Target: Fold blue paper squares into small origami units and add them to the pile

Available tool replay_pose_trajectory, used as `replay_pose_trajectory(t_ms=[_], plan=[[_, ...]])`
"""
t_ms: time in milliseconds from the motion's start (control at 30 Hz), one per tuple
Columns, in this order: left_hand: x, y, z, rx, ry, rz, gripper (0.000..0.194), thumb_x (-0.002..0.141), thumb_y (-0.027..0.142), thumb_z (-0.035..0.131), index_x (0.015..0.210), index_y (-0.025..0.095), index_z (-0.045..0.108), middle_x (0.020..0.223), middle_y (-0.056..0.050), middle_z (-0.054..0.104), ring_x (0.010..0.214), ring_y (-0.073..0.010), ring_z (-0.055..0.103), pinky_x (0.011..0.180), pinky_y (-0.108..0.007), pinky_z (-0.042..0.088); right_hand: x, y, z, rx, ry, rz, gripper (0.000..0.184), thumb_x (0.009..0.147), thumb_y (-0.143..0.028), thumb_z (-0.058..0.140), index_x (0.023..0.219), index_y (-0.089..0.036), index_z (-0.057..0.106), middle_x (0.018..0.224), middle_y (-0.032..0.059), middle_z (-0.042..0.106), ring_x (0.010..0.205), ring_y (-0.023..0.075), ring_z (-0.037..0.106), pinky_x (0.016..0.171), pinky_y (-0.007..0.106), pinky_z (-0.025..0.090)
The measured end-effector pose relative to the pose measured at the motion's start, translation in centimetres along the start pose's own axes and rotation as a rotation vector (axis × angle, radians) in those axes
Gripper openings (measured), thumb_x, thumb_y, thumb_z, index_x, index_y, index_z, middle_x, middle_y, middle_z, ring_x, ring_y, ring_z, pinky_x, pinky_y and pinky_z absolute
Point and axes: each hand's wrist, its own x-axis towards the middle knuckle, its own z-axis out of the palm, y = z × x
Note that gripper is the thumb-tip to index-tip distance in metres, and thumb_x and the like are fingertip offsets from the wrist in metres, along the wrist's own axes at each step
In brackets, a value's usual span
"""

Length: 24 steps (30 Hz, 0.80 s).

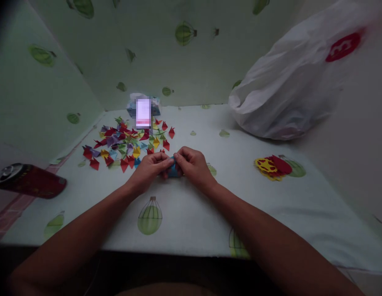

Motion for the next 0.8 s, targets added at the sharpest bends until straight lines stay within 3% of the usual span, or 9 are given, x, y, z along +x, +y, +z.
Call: replay_pose_trajectory(t_ms=[133,333,433,600,800], plan=[[0.0,0.2,-0.2,-0.010,-0.016,0.027,0.032,0.077,0.040,0.078,0.070,0.015,0.059,0.061,0.002,0.060,0.047,-0.0066,0.052,0.049,-0.021,0.043,-0.1,0.1,0.1,0.102,0.027,0.010,0.034,0.090,-0.045,0.065,0.069,-0.020,0.054,0.059,-0.0012,0.061,0.049,0.0118,0.056,0.051,0.027,0.045],[0.2,0.1,-0.6,0.024,-0.050,0.057,0.031,0.077,0.040,0.077,0.071,0.015,0.060,0.061,0.002,0.060,0.049,-0.0070,0.052,0.049,-0.021,0.042,0.3,0.5,-0.2,0.210,-0.095,0.077,0.035,0.086,-0.049,0.070,0.072,-0.019,0.058,0.055,-0.0027,0.060,0.048,0.0113,0.055,0.050,0.026,0.044],[0.2,0.1,-0.7,0.024,-0.057,0.049,0.031,0.080,0.041,0.075,0.071,0.015,0.061,0.063,0.001,0.060,0.050,-0.0073,0.053,0.052,-0.022,0.043,0.3,0.4,-0.2,0.227,-0.061,0.080,0.035,0.084,-0.048,0.072,0.071,-0.018,0.058,0.056,-0.0025,0.060,0.047,0.0110,0.055,0.049,0.025,0.044],[0.3,0.1,-0.7,0.045,-0.005,0.067,0.033,0.082,0.043,0.073,0.070,0.016,0.059,0.062,0.002,0.059,0.049,-0.0075,0.051,0.052,-0.022,0.042,0.2,0.1,-0.1,0.279,0.018,0.080,0.032,0.084,-0.043,0.073,0.069,-0.018,0.058,0.059,-0.0023,0.061,0.048,0.0104,0.056,0.049,0.025,0.046],[0.7,-0.1,-1.3,0.047,0.103,0.162,0.039,0.085,0.047,0.071,0.066,0.017,0.056,0.058,0.004,0.054,0.048,-0.0073,0.048,0.049,-0.022,0.038,0.1,0.0,0.0,0.348,-0.032,0.139,0.030,0.081,-0.040,0.075,0.068,-0.018,0.059,0.058,-0.0017,0.063,0.046,0.0105,0.057,0.047,0.024,0.046]])
